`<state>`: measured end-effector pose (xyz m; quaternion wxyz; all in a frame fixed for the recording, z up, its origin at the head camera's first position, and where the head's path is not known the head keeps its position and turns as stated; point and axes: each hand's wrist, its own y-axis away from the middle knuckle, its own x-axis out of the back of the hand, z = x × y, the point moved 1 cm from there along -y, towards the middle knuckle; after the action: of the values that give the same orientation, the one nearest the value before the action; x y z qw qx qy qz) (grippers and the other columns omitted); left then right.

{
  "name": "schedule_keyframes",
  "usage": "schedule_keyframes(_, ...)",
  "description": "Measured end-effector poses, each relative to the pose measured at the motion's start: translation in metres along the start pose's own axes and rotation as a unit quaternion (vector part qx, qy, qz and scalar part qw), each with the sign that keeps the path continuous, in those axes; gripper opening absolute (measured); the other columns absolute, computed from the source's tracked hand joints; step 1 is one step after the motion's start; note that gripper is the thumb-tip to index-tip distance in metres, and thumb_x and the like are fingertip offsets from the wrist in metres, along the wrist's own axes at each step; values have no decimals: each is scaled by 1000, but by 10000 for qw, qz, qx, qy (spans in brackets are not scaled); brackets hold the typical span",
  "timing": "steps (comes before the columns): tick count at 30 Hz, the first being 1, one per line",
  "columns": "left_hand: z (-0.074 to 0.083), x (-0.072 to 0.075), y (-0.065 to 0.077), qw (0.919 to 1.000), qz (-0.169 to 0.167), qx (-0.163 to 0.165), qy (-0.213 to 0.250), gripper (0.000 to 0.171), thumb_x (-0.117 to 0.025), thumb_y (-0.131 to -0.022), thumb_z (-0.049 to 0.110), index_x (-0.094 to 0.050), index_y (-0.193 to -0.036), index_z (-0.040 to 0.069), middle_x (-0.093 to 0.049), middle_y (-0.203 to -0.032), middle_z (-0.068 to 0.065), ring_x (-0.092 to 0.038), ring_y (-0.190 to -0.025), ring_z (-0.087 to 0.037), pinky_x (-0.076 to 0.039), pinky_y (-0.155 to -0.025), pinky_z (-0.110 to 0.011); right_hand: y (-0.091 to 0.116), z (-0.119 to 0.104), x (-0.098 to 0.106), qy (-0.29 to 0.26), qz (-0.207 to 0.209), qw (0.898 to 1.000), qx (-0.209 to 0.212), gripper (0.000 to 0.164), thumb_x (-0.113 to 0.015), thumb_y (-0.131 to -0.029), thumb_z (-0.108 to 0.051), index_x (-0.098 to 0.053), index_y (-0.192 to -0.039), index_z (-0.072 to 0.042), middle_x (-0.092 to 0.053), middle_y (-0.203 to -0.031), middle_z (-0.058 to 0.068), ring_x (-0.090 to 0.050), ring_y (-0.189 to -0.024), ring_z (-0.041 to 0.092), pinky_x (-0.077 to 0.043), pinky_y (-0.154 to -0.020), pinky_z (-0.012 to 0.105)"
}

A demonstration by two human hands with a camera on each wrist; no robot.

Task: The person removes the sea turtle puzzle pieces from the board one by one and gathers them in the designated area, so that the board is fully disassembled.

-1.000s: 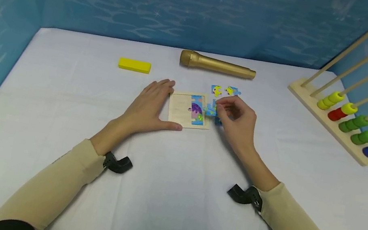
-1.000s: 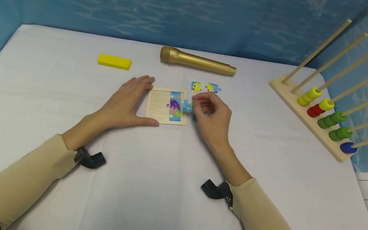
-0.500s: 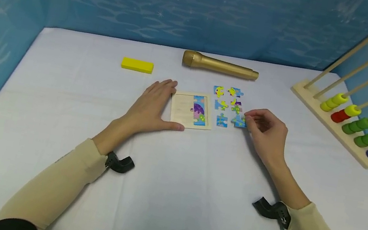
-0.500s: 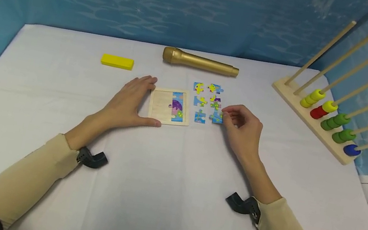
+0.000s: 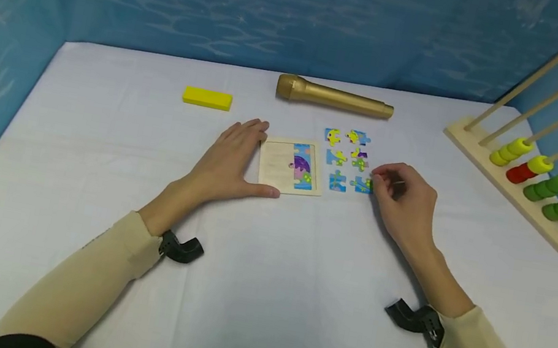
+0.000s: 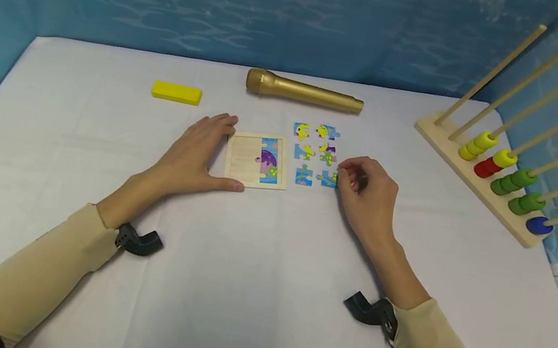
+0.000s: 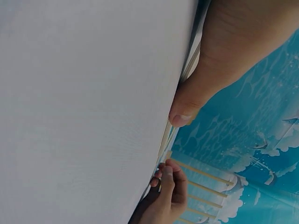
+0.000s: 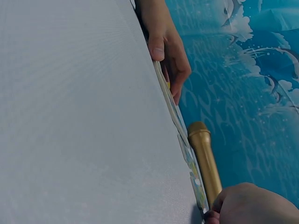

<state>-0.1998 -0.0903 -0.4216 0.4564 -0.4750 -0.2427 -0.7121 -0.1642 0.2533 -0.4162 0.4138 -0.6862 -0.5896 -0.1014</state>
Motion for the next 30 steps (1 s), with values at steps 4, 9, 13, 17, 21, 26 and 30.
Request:
schedule_keyframes(4, 1, 2, 0, 10000, -3, -64, -49, 113, -74, -78, 80, -39, -154, 4, -29, -173, -8, -16, -164, -23, -6, -136, -43, 3, 0, 0, -31, 53, 9999, -91, 9, -68, -99, -7, -74, -104, -1, -68, -86, 6, -56, -74, 11, -41, -65, 11)
schedule_keyframes(9, 0, 4, 4, 10000, -39, -8, -74, 115, -74, -77, 80, -38, -155, 4, -28, -173, -8, -16, -164, -23, -6, -136, -43, 2, -1, -4, -169, 100, 9998, -46, 9, -67, -99, -5, -74, -103, -1, -68, -87, 7, -56, -74, 11, -43, -67, 14)
schedule_keyframes(13, -2, 5, 7, 9999, 14, 85, -91, 114, -73, -77, 81, -39, -155, 5, -27, -174, -8, -17, -164, -24, -7, -136, -44, -5, -4, -5, -278, 208, 9993, 138, 9, -67, -99, -4, -74, -102, 0, -69, -89, 8, -56, -76, 11, -45, -69, 15)
schedule_keyframes(17, -2, 4, 8, 9999, 114, 119, -22, 112, -75, -77, 80, -41, -153, 5, -27, -174, -7, -18, -163, -24, -7, -136, -43, -12, -9, -5, -423, 427, 9974, 398, 10, -66, -99, -2, -74, -103, 1, -71, -91, 10, -56, -78, 10, -47, -73, 15)
schedule_keyframes(21, -1, 2, 5, 9999, 100, 107, 24, 112, -75, -76, 79, -42, -153, 5, -28, -174, -7, -18, -163, -23, -7, -136, -43, -18, -16, -10, -494, 402, 9961, 603, 10, -66, -98, 0, -74, -105, 2, -72, -91, 10, -56, -79, 10, -48, -75, 16)
schedule_keyframes(26, 1, -1, 3, 10000, 48, 49, 30, 111, -74, -77, 78, -42, -154, 5, -28, -174, -7, -18, -163, -23, -6, -136, -43, -30, -31, -27, -439, 89, 9962, 751, 11, -68, -99, -2, -72, -107, 3, -71, -94, 11, -58, -81, 16, -48, -73, 21)
schedule_keyframes(30, 3, -3, 2, 10000, 64, -16, 17, 110, -74, -78, 79, -43, -152, 4, -30, -173, -7, -19, -163, -23, -7, -136, -44, -41, -46, -44, -343, -203, 9955, 865, 13, -70, -98, -4, -72, -109, 3, -71, -96, 14, -62, -82, 23, -50, -71, 32)
